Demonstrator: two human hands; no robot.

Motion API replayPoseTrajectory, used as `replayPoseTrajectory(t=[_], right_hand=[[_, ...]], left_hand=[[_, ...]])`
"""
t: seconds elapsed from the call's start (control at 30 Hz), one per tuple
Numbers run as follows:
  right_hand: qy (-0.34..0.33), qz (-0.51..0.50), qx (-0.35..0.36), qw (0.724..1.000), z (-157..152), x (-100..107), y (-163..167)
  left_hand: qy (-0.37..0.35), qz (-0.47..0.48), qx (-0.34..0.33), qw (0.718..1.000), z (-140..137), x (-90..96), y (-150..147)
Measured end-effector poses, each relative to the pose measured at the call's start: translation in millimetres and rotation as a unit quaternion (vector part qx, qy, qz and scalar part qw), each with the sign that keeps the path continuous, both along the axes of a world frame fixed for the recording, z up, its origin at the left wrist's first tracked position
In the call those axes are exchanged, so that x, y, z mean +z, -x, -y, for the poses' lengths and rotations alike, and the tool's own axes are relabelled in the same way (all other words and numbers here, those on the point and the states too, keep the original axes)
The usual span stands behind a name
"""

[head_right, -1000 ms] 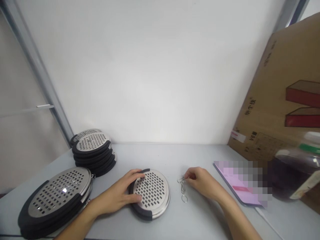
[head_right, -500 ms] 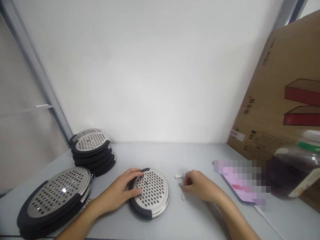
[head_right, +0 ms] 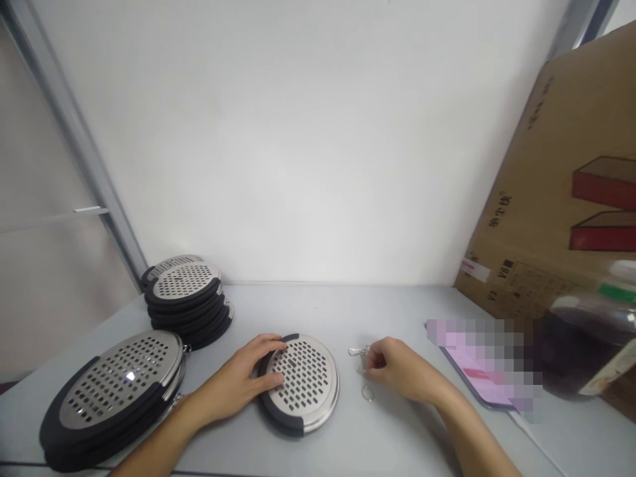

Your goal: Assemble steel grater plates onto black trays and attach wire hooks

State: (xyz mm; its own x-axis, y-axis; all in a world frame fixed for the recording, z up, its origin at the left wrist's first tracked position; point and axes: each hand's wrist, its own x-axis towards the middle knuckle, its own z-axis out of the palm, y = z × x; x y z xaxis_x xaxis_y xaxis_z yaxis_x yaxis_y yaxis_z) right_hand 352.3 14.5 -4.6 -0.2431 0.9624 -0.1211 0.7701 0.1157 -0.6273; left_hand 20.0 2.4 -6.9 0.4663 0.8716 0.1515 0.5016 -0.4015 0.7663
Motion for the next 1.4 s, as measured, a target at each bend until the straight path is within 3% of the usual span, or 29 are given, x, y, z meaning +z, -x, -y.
replayPoseTrajectory(t=[0.27, 0.6, 0.77, 0.97, 1.4], right_hand=[[-0.08, -0.034, -0.058, 0.995, -4.5, 2.6, 1.7], [-0.172, 0.103, -0.077, 0.977, -16.8, -11.8, -5.3], [-0.15, 0.111, -0.089, 0.978, -19.8, -17.7, -8.2], [-0.12, 0.089, -0.051, 0.987, -17.7, -17.1, -9.4], [-0.091, 0.104, -0.079, 0.987, -17.8, -13.2, -7.6]], left_hand=[[-0.009, 0.01, 0.005, 1.0, 0.6, 1.9, -0.8], [-0.022, 0.016, 0.046, 0.999, -4.5, -2.9, -2.5], [-0.027, 0.011, 0.068, 0.997, -5.1, -5.8, -1.7], [-0.011, 0.014, 0.092, 0.996, -3.6, -5.8, -2.0], [-0.025, 0.018, 0.124, 0.992, -8.9, -9.4, -0.8]])
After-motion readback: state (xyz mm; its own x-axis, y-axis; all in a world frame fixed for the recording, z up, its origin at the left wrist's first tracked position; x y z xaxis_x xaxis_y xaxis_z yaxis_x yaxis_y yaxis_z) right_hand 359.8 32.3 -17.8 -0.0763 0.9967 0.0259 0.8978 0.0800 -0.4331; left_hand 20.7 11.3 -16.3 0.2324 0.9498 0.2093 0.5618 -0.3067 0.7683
